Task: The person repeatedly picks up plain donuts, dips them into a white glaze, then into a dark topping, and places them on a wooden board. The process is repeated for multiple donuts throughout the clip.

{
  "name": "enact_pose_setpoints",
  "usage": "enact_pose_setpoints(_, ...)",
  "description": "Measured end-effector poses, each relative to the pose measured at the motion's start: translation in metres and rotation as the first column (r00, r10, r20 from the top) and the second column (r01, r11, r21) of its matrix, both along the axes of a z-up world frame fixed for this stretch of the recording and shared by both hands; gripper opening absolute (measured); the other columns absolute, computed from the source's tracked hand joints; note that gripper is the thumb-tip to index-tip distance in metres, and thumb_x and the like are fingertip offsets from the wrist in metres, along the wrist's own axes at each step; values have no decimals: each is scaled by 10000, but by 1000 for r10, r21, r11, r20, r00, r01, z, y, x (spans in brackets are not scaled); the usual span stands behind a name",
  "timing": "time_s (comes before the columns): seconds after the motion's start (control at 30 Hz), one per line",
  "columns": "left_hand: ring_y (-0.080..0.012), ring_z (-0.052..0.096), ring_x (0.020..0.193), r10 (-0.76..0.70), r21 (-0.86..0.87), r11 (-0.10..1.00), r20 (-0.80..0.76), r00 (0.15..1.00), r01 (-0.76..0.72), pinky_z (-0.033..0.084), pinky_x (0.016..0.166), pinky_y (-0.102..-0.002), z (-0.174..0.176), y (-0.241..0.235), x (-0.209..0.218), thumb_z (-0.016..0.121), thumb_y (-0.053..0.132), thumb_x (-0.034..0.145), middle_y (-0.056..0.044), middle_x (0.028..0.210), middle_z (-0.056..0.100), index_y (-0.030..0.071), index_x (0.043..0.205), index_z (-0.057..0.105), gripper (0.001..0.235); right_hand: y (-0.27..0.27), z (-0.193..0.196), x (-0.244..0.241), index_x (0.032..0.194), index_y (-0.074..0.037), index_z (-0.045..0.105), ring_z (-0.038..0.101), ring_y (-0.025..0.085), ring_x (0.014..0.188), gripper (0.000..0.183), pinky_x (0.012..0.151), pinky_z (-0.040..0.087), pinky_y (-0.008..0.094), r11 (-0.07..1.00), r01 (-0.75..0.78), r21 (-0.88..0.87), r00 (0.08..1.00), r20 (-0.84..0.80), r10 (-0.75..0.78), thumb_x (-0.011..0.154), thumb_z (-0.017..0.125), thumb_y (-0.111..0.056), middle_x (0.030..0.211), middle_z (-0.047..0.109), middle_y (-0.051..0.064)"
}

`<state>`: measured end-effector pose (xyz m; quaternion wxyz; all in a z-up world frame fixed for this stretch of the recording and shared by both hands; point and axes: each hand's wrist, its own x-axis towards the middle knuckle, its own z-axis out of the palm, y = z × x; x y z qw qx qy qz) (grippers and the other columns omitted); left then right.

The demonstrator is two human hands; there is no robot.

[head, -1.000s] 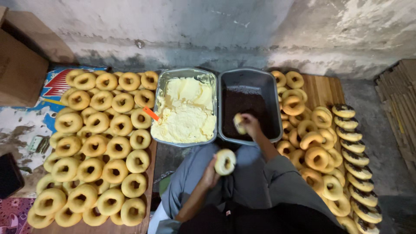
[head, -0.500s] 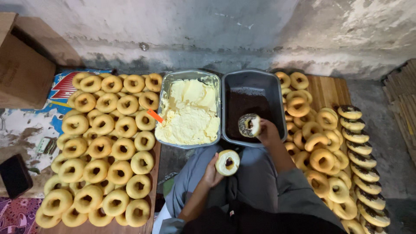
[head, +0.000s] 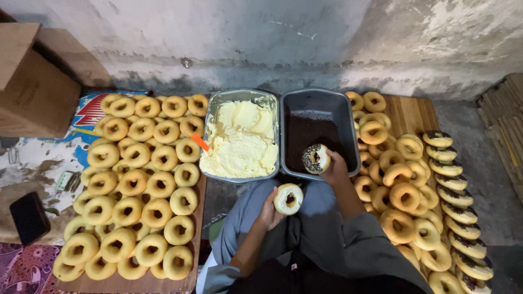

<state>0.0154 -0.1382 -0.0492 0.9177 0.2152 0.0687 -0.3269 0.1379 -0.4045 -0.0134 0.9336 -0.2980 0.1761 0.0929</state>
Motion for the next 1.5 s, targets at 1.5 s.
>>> enact_pose_setpoints(1.5, -359, 646, 1186, 54, 143, 989, -105, 993, -39, 506, 1046, -554, -23, 15, 6, 389, 586, 1035, -183, 1295, 685, 8, 1355, 610, 696, -323, 76, -132, 1409, -64, 497, 662, 350, 1186, 496, 985, 593, 541, 679, 649, -342, 756, 192, -625, 935, 445, 69, 1280, 669, 170)
